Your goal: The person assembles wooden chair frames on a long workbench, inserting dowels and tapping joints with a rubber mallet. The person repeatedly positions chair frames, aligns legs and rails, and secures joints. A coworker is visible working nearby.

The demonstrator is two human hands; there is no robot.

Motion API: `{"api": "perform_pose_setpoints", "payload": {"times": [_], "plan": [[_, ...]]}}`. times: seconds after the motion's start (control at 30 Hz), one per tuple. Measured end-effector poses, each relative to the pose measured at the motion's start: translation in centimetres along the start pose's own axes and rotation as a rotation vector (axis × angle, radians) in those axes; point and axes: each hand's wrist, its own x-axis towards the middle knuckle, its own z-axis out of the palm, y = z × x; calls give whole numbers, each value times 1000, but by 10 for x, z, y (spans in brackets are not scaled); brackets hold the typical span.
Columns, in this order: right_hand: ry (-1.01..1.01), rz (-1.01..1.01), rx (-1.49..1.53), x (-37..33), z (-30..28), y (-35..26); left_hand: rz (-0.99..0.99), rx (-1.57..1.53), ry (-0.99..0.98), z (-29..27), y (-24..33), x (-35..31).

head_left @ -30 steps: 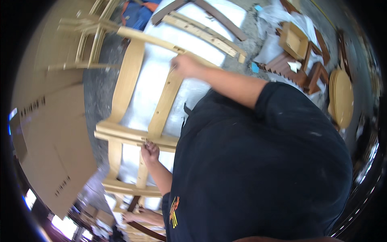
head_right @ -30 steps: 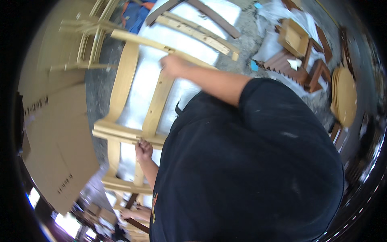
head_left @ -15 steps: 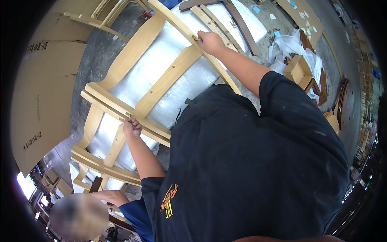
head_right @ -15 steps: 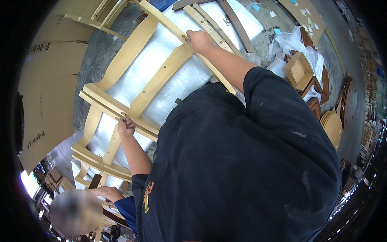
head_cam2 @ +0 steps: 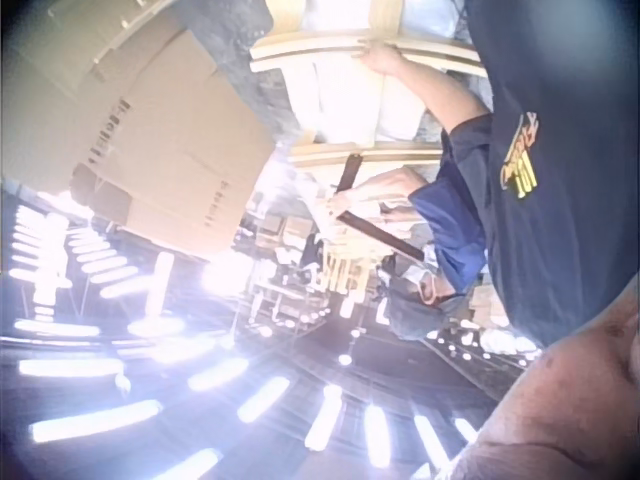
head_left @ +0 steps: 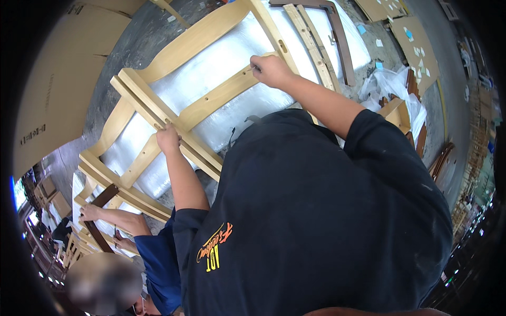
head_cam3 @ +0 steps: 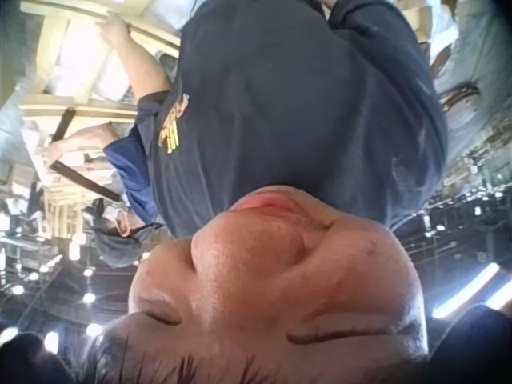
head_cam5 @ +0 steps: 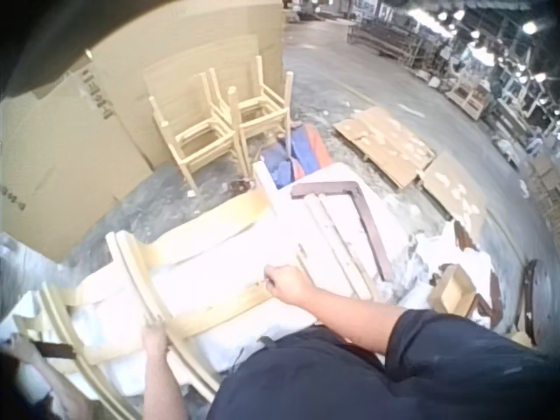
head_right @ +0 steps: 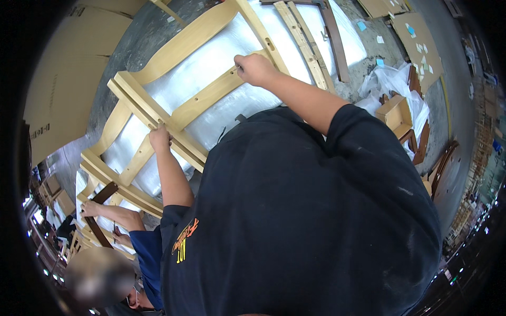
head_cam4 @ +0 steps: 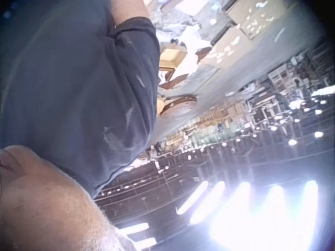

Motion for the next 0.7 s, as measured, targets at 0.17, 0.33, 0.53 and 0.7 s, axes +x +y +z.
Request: {"api": "perform_pose_setpoints", "payload": {"times": [0.17,0.33,0.53,0.7], "plan": [[-128,5,-135,17,20,-17,335,484,226,-5,-13,9],[-257,-232,-354,29,17,-26,-383,-852,-391,-12,-25,26],[-468,-160,-575,43,17,-52,-434,-1761,-732,-3,-34,16],[-533,-36,-649,49,11,-70,-143,-1657,-720,-6,-36,2]]}}
